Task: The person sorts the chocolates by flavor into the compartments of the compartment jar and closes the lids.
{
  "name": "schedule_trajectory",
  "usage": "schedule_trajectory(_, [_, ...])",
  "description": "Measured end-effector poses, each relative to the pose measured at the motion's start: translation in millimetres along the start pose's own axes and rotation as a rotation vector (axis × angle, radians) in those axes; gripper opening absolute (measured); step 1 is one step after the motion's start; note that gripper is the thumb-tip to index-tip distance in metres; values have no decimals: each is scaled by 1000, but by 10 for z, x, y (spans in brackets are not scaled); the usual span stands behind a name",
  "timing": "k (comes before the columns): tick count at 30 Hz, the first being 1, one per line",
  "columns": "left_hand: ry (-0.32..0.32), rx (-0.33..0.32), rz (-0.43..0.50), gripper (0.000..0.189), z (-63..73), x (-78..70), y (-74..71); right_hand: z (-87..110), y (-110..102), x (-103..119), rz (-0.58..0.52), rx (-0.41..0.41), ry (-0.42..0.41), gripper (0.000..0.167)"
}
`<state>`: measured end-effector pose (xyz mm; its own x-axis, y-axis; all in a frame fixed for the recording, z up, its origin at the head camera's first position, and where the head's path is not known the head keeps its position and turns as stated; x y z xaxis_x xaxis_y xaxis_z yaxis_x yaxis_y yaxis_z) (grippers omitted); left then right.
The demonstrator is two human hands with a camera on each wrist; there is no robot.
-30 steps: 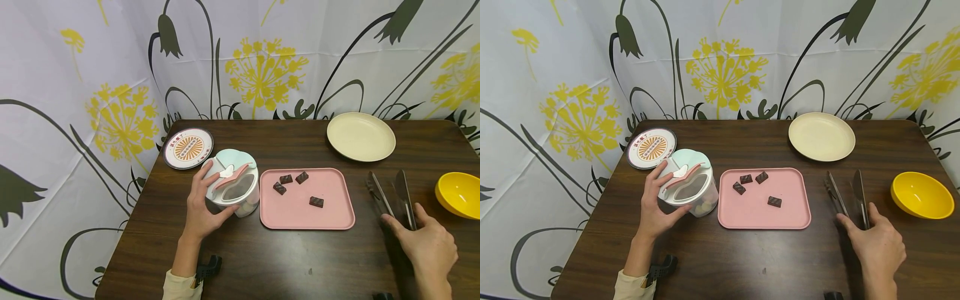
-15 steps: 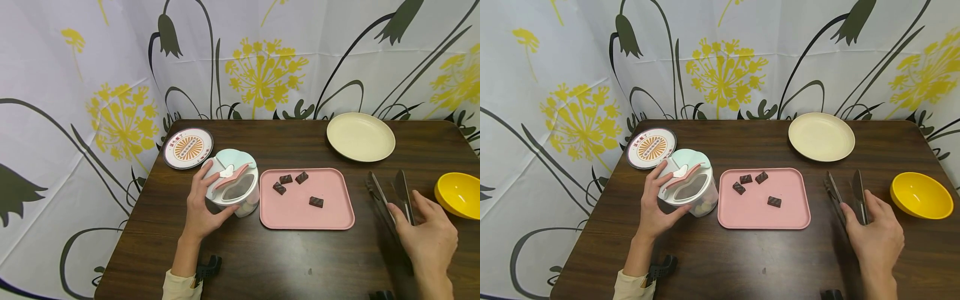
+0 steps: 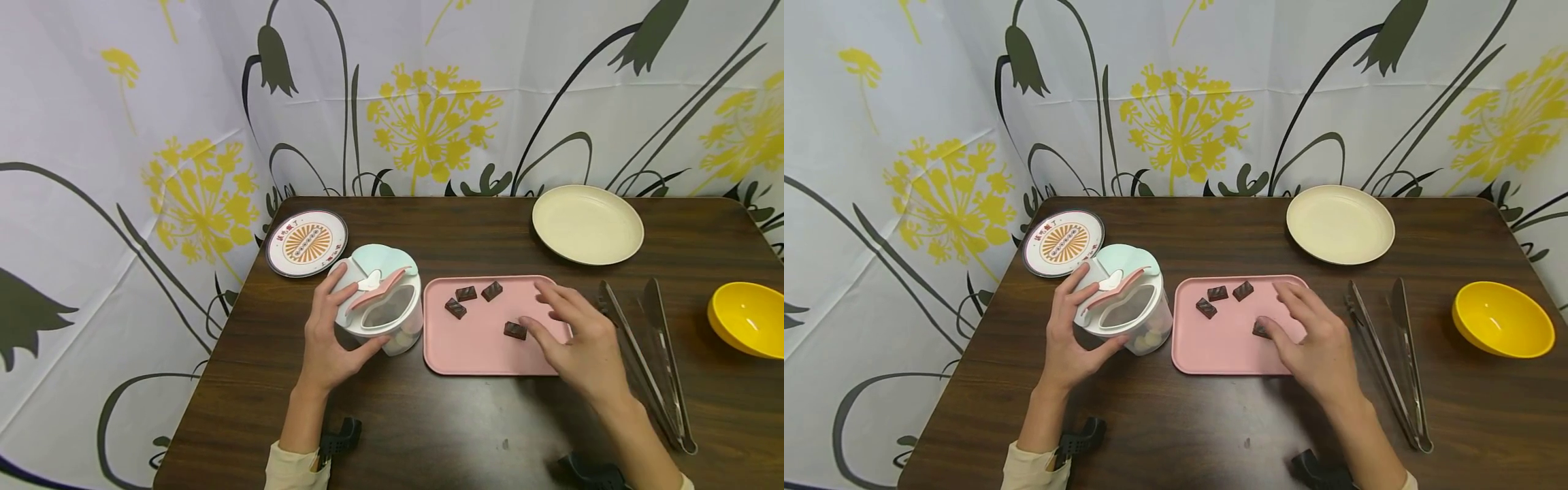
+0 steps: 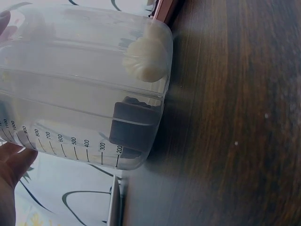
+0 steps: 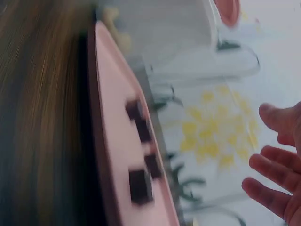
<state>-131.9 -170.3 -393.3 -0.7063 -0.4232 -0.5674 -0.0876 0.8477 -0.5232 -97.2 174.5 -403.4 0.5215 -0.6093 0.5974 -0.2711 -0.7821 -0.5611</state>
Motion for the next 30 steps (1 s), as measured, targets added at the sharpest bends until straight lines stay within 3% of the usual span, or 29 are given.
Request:
schedule_trajectory(7, [-16, 15, -6, 76, 28, 93, 19, -309, 386, 281, -95, 151, -145, 61])
schedule_trajectory(12, [-29, 18, -29, 81, 104, 274, 57, -488, 564, 448, -161, 191, -237, 60])
schedule_trajectory(16, [-38, 23, -43, 82, 126, 324, 65, -600, 677, 556, -187, 225, -306, 65])
schedule_trajectory(30, [-17, 24, -43, 80, 132, 322, 66, -810, 961, 701, -89, 340, -398, 58])
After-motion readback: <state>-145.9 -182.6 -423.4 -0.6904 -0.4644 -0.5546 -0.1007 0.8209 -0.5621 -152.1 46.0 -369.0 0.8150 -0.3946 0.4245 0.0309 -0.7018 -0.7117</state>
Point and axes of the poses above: each hand's wrist, its own z-axis away from the middle knuckle, its own y-axis out of the palm, x = y × z, the point moved 3 cm from there along -z, towards the middle knuckle, and after that the axes turned 9 degrees about x, right-handed, at the moved point
